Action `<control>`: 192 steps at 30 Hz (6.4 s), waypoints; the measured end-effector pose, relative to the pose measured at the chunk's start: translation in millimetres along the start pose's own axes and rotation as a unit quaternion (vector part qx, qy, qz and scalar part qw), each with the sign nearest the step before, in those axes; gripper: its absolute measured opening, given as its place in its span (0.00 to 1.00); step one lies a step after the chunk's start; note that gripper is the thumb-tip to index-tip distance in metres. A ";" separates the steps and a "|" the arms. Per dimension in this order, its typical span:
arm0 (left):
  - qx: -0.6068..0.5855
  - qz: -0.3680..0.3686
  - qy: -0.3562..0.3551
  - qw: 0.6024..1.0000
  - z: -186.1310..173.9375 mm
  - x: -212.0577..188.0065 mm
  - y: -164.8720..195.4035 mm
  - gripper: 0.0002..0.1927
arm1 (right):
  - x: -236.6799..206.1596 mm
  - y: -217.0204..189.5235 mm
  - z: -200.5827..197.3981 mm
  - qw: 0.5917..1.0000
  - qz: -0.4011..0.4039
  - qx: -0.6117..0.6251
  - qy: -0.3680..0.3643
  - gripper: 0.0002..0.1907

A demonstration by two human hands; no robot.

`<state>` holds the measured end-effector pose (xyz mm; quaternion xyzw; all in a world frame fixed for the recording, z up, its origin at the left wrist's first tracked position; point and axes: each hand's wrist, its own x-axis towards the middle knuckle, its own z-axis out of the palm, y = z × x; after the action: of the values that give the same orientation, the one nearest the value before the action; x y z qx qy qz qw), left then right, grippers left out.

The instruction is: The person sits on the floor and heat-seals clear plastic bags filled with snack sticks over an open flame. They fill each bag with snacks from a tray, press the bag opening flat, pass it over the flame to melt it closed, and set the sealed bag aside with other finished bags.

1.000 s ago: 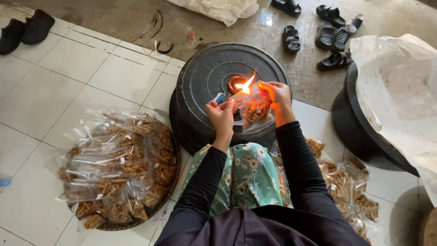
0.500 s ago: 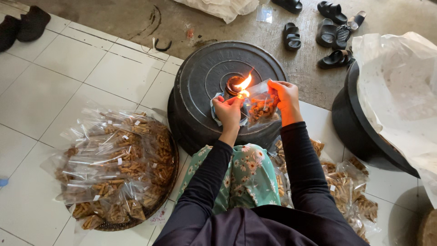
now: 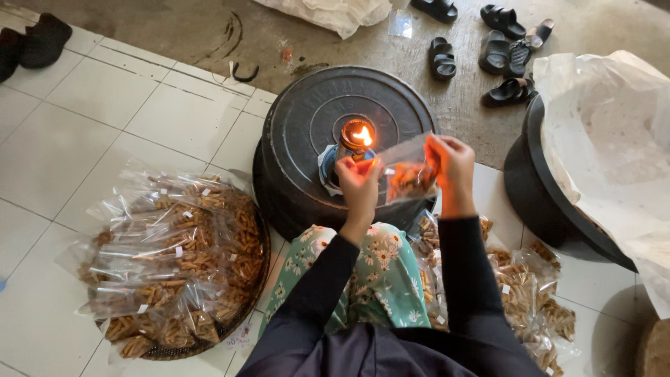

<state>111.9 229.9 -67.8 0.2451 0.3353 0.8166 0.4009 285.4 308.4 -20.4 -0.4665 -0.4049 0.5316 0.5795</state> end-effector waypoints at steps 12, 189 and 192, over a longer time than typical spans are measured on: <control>0.086 -0.098 -0.145 0.981 -32.8 -84.1 181.8 0.23 | -213.0 -23.2 36.0 0.984 -0.056 0.167 -0.036 0.05; 0.018 -0.129 -0.005 0.991 -33.1 36.8 26.4 0.23 | 24.4 16.3 47.7 0.985 0.069 0.036 -0.153 0.17; 0.023 -0.129 0.001 0.991 -34.2 38.2 28.0 0.23 | 25.5 16.3 49.4 0.987 0.074 0.029 -0.140 0.18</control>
<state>53.9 236.4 -64.3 0.2080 0.3836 0.7501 0.4969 236.5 339.2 -25.2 -0.3990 -0.4308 0.6446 0.4896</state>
